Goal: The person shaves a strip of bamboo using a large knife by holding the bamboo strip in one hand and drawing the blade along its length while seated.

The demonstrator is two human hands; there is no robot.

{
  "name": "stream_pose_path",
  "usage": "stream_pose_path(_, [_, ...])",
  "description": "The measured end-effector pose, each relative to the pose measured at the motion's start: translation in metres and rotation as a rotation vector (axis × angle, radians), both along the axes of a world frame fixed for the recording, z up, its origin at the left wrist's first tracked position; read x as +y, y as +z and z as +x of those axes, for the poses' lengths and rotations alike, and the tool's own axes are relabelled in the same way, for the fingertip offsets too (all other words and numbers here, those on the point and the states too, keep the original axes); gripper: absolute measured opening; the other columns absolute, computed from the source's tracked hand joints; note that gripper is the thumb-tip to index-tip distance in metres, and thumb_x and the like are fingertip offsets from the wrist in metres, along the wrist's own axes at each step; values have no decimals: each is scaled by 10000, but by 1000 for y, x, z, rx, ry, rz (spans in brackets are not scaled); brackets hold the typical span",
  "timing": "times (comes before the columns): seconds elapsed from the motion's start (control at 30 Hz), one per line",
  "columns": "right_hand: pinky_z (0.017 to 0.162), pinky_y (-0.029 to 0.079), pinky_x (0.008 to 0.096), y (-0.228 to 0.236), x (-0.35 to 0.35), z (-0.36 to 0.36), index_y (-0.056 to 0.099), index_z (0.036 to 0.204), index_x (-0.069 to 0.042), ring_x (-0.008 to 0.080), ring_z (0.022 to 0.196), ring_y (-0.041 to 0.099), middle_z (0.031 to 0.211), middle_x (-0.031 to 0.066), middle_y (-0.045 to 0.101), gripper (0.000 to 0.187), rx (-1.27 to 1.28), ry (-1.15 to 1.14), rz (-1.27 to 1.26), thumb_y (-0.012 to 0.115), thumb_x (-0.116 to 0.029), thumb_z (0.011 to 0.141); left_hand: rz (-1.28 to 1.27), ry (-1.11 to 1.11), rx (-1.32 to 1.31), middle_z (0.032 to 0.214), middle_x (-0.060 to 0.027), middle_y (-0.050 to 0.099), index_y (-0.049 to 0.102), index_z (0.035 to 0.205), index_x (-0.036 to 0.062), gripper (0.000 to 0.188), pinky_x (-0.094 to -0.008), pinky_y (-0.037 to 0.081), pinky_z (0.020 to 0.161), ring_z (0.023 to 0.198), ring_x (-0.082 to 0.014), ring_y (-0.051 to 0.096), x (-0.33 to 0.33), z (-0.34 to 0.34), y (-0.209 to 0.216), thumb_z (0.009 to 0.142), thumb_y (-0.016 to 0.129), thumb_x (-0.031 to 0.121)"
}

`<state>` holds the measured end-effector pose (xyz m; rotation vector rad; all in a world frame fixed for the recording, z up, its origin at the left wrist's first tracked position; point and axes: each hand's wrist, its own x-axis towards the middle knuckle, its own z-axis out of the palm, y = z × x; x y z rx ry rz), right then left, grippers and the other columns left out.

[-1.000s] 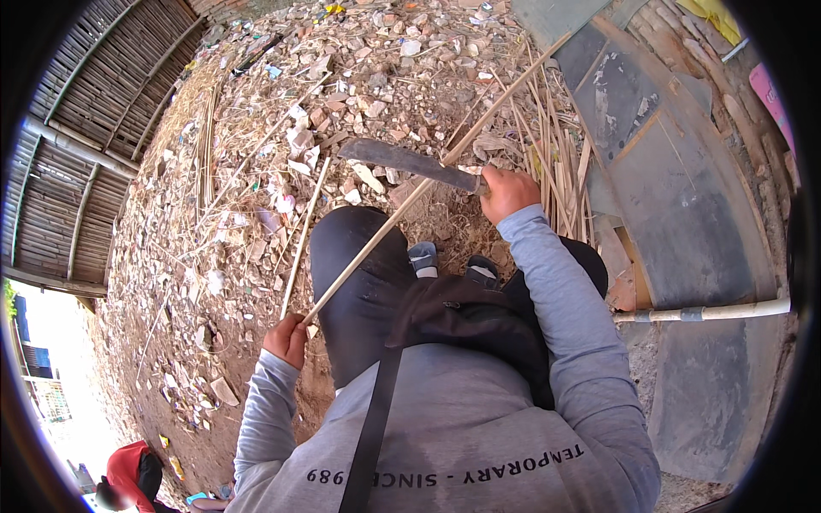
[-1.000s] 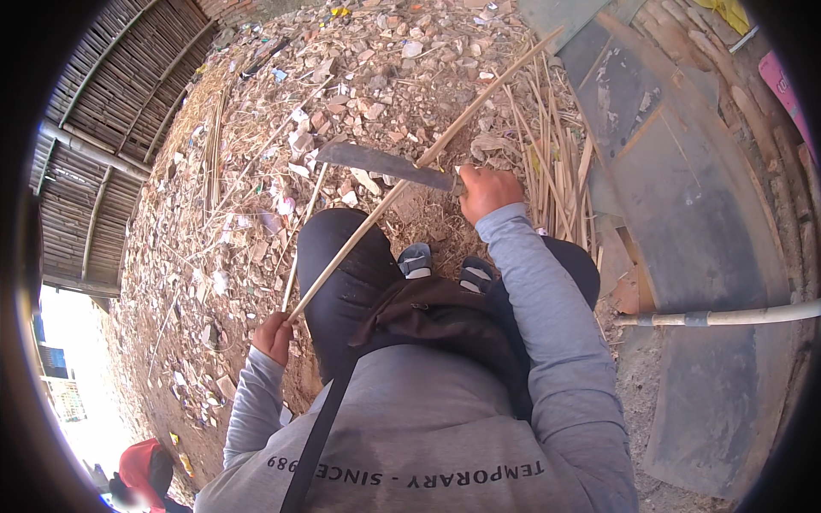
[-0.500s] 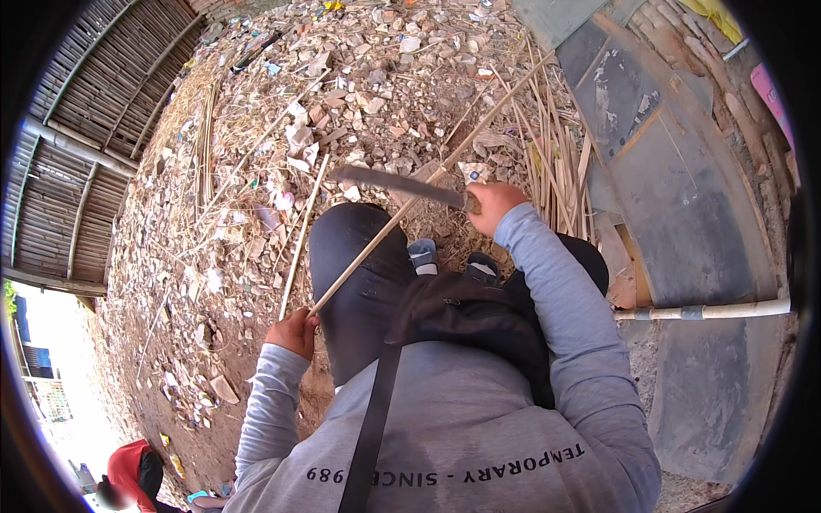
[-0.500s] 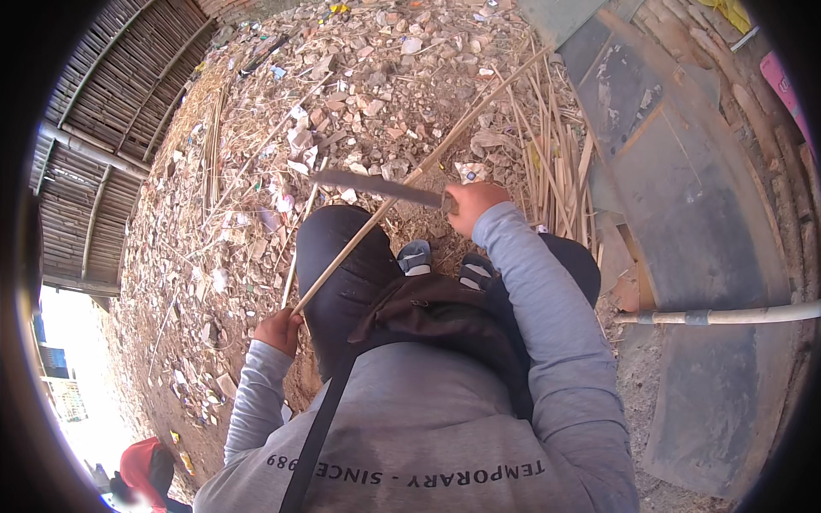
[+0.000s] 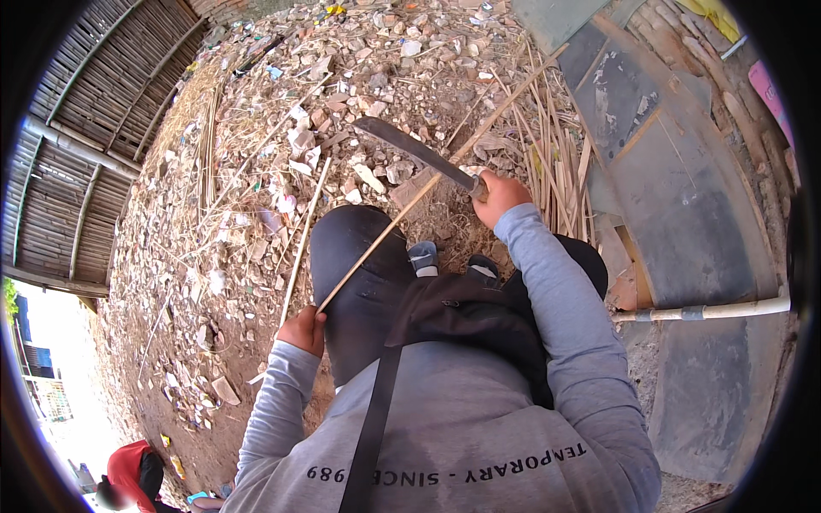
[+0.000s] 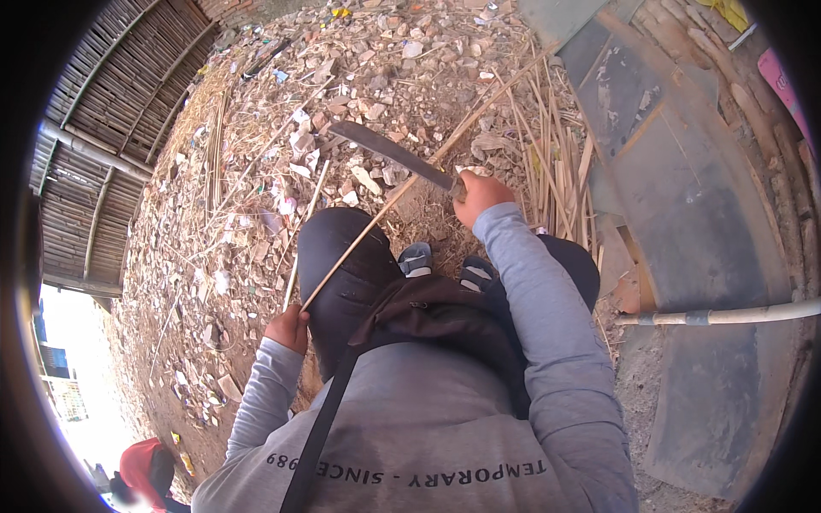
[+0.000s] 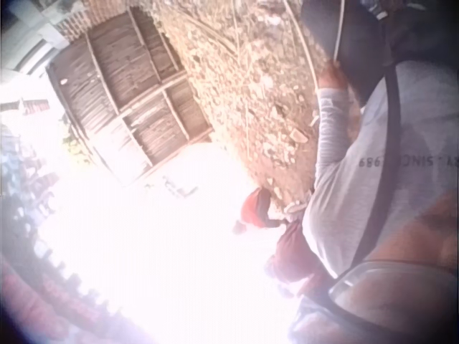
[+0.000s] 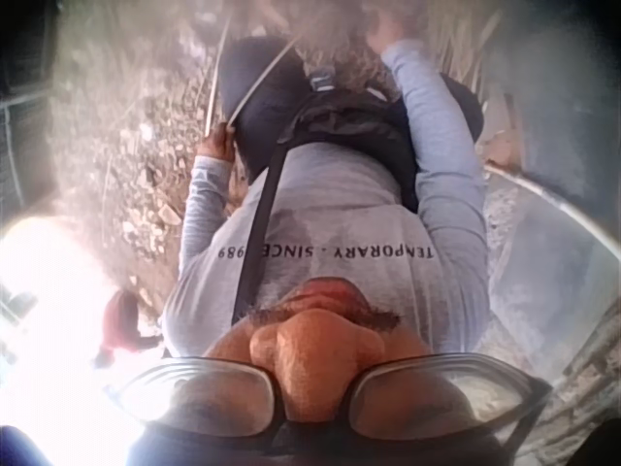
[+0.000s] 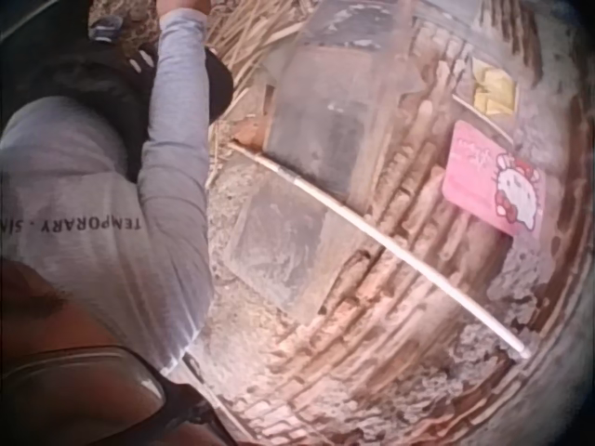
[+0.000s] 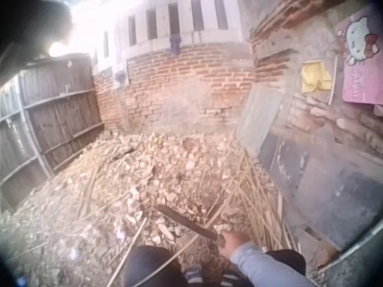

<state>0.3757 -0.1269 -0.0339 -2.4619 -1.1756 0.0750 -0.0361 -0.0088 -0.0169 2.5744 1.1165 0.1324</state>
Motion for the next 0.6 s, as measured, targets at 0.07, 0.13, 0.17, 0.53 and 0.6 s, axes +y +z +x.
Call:
stream_pose_path(0.07, [671,511,474,2,-3,-3,633,972,-114,382,759,641,798,171,664,266,16,67,81,702,-244,751,-104,-30,-26,698,-226,607,560,870,52,312,-517,465,589,674,-455,598,5,-4,5,974,473,333])
stream_pose_path(0.13, [641,507,465,2,-5,-6,614,928,-109,374,727,639,750,158,651,244,-5,135,139,706,-235,741,-117,-24,-17,695,-227,602,562,828,43,374,-504,462,596,679,-454,595,11,-7,0,979,461,370])
stream_pose_path(0.17, [630,505,463,3,-5,-9,602,903,-108,369,710,637,726,154,640,228,-22,247,136,704,-224,735,-153,-19,-18,689,-225,598,562,827,42,382,-503,458,595,676,-453,592,13,-8,-1,979,458,377])
stream_pose_path(0.53, [764,521,456,18,8,9,633,1068,-104,367,852,657,894,170,683,335,75,14,-68,673,-270,780,-106,-17,-69,632,-237,550,517,790,23,395,-508,431,570,644,-462,571,8,6,-1,984,443,359])
stream_pose_path(0.6, [781,519,448,8,3,3,636,1094,-99,367,873,654,918,182,681,370,133,18,-37,684,-286,778,-143,-35,-75,640,-223,572,536,816,20,397,-495,443,577,648,-446,589,13,3,2,991,433,360])
